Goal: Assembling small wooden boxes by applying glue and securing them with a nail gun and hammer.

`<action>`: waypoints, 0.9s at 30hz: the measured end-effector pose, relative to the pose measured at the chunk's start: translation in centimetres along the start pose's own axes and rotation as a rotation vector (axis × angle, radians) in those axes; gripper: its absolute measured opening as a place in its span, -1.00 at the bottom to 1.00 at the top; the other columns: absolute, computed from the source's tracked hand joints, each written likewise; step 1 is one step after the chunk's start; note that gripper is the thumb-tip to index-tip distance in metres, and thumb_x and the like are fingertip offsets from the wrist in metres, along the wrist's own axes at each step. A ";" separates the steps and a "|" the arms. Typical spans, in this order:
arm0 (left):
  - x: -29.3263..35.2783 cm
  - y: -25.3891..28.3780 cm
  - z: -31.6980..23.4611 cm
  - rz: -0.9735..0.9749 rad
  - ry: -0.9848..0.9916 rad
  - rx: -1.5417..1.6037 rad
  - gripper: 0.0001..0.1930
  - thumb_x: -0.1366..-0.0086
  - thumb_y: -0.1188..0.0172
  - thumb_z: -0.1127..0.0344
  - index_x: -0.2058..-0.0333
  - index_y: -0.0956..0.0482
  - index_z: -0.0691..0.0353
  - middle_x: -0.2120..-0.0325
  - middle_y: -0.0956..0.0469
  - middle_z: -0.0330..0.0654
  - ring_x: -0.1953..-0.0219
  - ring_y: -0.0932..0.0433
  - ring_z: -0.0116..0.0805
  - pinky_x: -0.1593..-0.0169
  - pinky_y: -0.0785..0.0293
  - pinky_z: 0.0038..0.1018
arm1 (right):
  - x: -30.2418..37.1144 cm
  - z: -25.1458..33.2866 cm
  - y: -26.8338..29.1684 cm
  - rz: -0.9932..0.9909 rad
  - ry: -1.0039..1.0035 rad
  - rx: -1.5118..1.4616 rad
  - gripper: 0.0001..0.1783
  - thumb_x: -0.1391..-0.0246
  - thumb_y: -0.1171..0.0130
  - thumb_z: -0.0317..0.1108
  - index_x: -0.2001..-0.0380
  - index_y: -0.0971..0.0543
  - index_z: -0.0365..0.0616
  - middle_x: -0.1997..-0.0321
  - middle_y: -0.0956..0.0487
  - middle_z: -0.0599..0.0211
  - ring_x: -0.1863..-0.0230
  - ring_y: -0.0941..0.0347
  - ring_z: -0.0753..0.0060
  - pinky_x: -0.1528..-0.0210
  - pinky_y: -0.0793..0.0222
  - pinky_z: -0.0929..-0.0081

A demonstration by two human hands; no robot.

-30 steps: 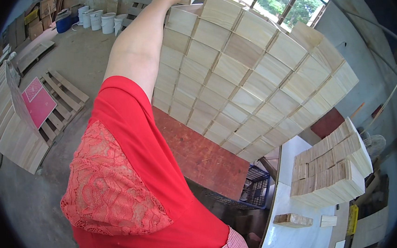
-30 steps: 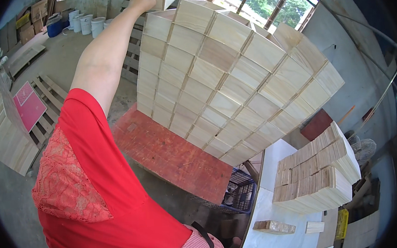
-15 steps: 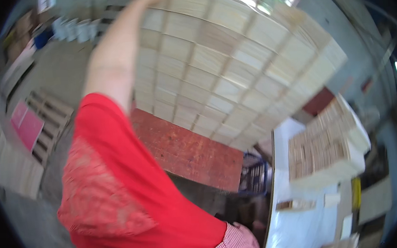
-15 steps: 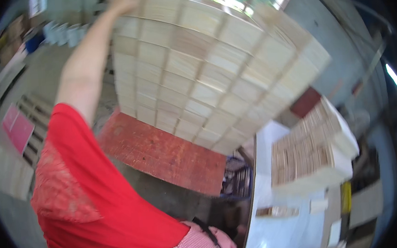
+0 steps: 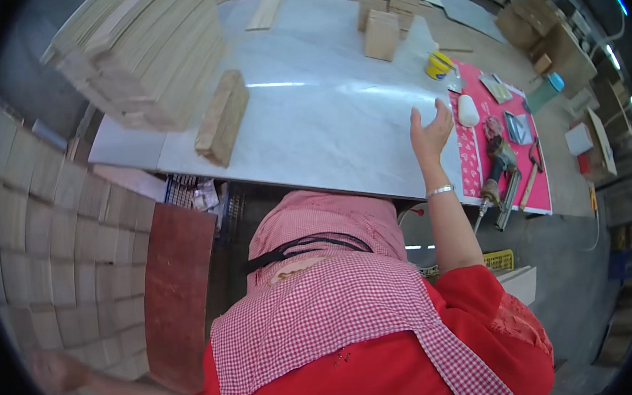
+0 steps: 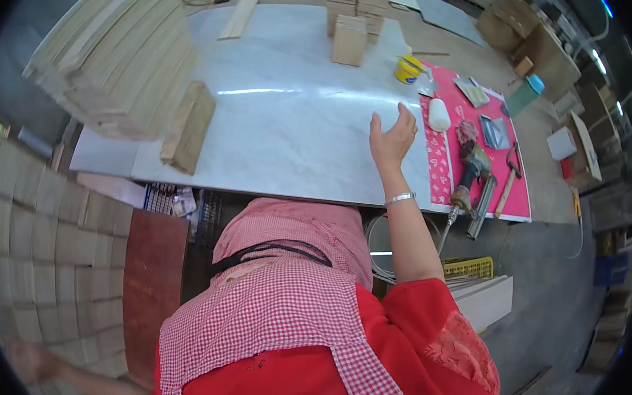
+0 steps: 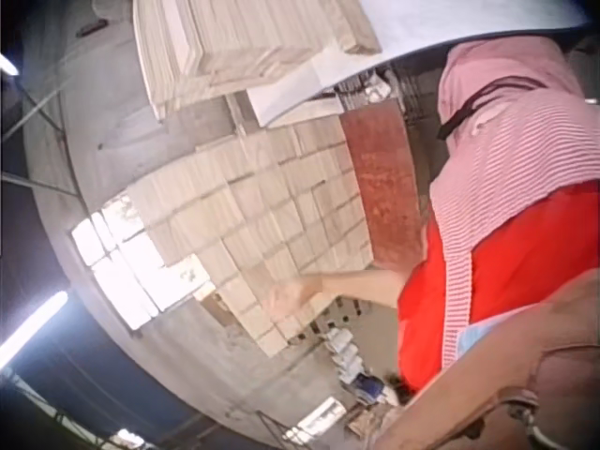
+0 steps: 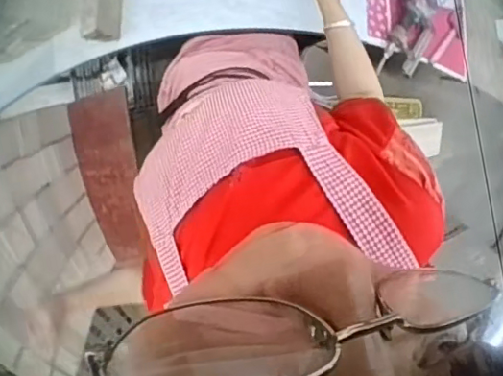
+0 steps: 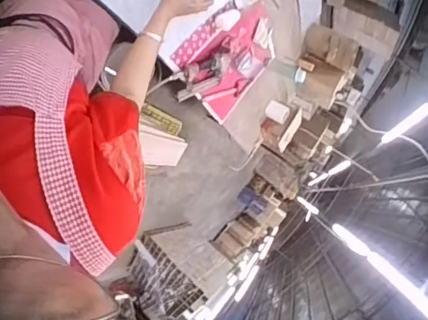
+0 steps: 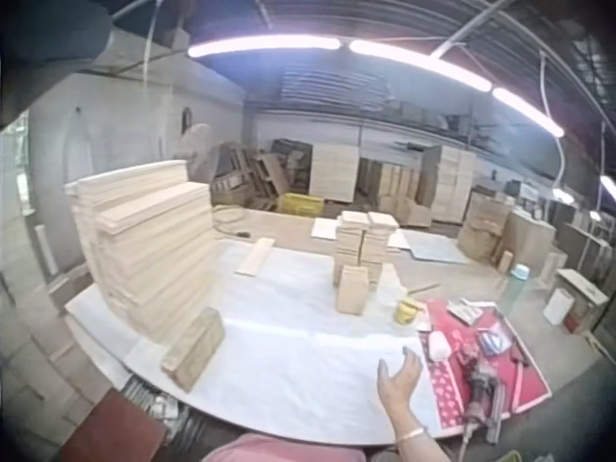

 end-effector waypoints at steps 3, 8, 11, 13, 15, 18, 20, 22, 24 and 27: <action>7.6 -5.9 -14.0 0.373 0.043 0.105 -0.82 -0.42 -0.05 0.35 0.25 -0.61 0.29 0.29 -0.63 -0.13 0.23 -0.58 -0.27 0.10 -0.51 -0.37 | -3.8 -2.2 -1.2 -0.113 -0.121 0.020 -0.27 0.05 -0.34 -0.14 -0.13 -0.37 -0.33 -0.08 -0.44 -0.08 -0.12 -0.33 -0.14 -0.19 -0.23 0.08; 12.2 -9.5 -34.6 0.790 0.349 0.861 -0.80 -0.32 -0.02 0.49 0.45 -0.58 0.35 0.36 -0.58 -0.04 0.09 -0.52 -0.13 -0.04 -0.40 -0.29 | -8.6 -0.6 -7.8 0.036 -0.093 -0.002 -0.13 0.10 -0.39 -0.02 -0.17 -0.33 -0.37 -0.11 -0.43 -0.11 -0.14 -0.33 -0.14 -0.21 -0.24 0.08; 9.9 -10.3 -41.6 0.926 0.202 0.974 -0.82 -0.30 -0.06 0.48 0.49 -0.56 0.34 0.40 -0.58 -0.02 0.10 -0.52 -0.12 -0.02 -0.41 -0.30 | -11.3 0.9 -12.8 0.025 -0.104 -0.039 -0.07 0.12 -0.42 0.04 -0.17 -0.33 -0.39 -0.13 -0.44 -0.13 -0.18 -0.32 -0.13 -0.25 -0.22 0.12; 8.8 -11.0 -44.6 0.982 0.105 1.116 -0.87 -0.26 -0.11 0.47 0.46 -0.56 0.33 0.33 -0.60 -0.02 0.12 -0.53 -0.09 0.00 -0.43 -0.29 | -13.0 1.3 -16.3 -0.029 -0.197 0.027 0.02 0.19 -0.43 0.14 -0.18 -0.32 -0.40 -0.16 -0.42 -0.16 -0.22 -0.30 -0.14 -0.28 -0.20 0.12; 8.5 -11.6 -46.4 1.024 0.166 1.081 -0.91 -0.25 -0.15 0.45 0.43 -0.57 0.32 0.28 -0.60 -0.02 0.10 -0.52 -0.07 -0.01 -0.42 -0.27 | -13.8 1.4 -19.6 -0.033 -0.236 0.057 0.10 0.26 -0.45 0.19 -0.21 -0.30 -0.41 -0.25 -0.37 -0.16 -0.30 -0.25 -0.13 -0.33 -0.16 0.13; 7.4 -12.7 -46.7 1.096 0.216 1.024 -0.87 -0.20 -0.27 0.38 0.30 -0.57 0.27 0.11 -0.56 0.01 0.04 -0.50 0.00 -0.04 -0.41 -0.22 | -15.0 0.9 -21.5 -0.036 -0.205 -0.015 0.15 0.32 -0.45 0.25 -0.18 -0.34 -0.46 -0.25 -0.39 -0.20 -0.33 -0.24 -0.10 -0.37 -0.13 0.13; 5.5 -14.6 -46.0 0.966 0.157 0.945 -0.83 -0.18 -0.28 0.36 0.26 -0.57 0.26 0.08 -0.54 0.03 0.01 -0.50 -0.01 -0.06 -0.40 -0.24 | -15.0 1.1 -22.2 0.000 -0.296 0.144 0.24 0.26 -0.39 0.31 -0.27 -0.20 -0.45 -0.31 -0.31 -0.19 -0.32 -0.24 -0.13 -0.32 -0.19 0.06; 2.8 -17.3 -45.3 0.885 -0.020 0.889 -0.74 -0.15 -0.31 0.33 0.18 -0.56 0.24 0.02 -0.51 0.04 -0.03 -0.48 -0.01 -0.09 -0.38 -0.26 | -14.9 1.3 -22.3 0.101 -0.396 0.169 0.24 0.25 -0.40 0.29 -0.33 -0.13 -0.31 -0.30 -0.33 -0.09 -0.28 -0.27 -0.15 -0.28 -0.22 0.03; -0.8 -20.9 -44.2 0.751 -0.141 0.798 -0.68 -0.12 -0.36 0.28 0.17 -0.55 0.24 0.01 -0.49 0.04 -0.03 -0.47 0.03 -0.09 -0.38 -0.21 | -14.8 1.6 -22.1 0.111 -0.424 0.197 0.20 0.24 -0.43 0.22 -0.35 -0.13 -0.23 -0.28 -0.35 -0.06 -0.25 -0.30 -0.15 -0.27 -0.24 0.03; -6.9 -27.3 -42.9 0.660 -0.258 0.627 -0.60 -0.15 -0.35 0.09 0.16 -0.55 0.26 0.02 -0.49 0.04 -0.03 -0.47 0.01 -0.08 -0.39 -0.20 | -15.0 1.8 -21.6 0.101 -0.404 0.155 0.20 0.22 -0.44 0.17 -0.36 -0.11 -0.23 -0.29 -0.34 -0.07 -0.26 -0.29 -0.16 -0.28 -0.22 0.04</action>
Point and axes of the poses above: each hand's wrist, its own x-axis away from the middle knuckle, its own y-axis out of the back of the hand, z = x × y, the point moved 1 cm from there along -x, towards the middle knuckle
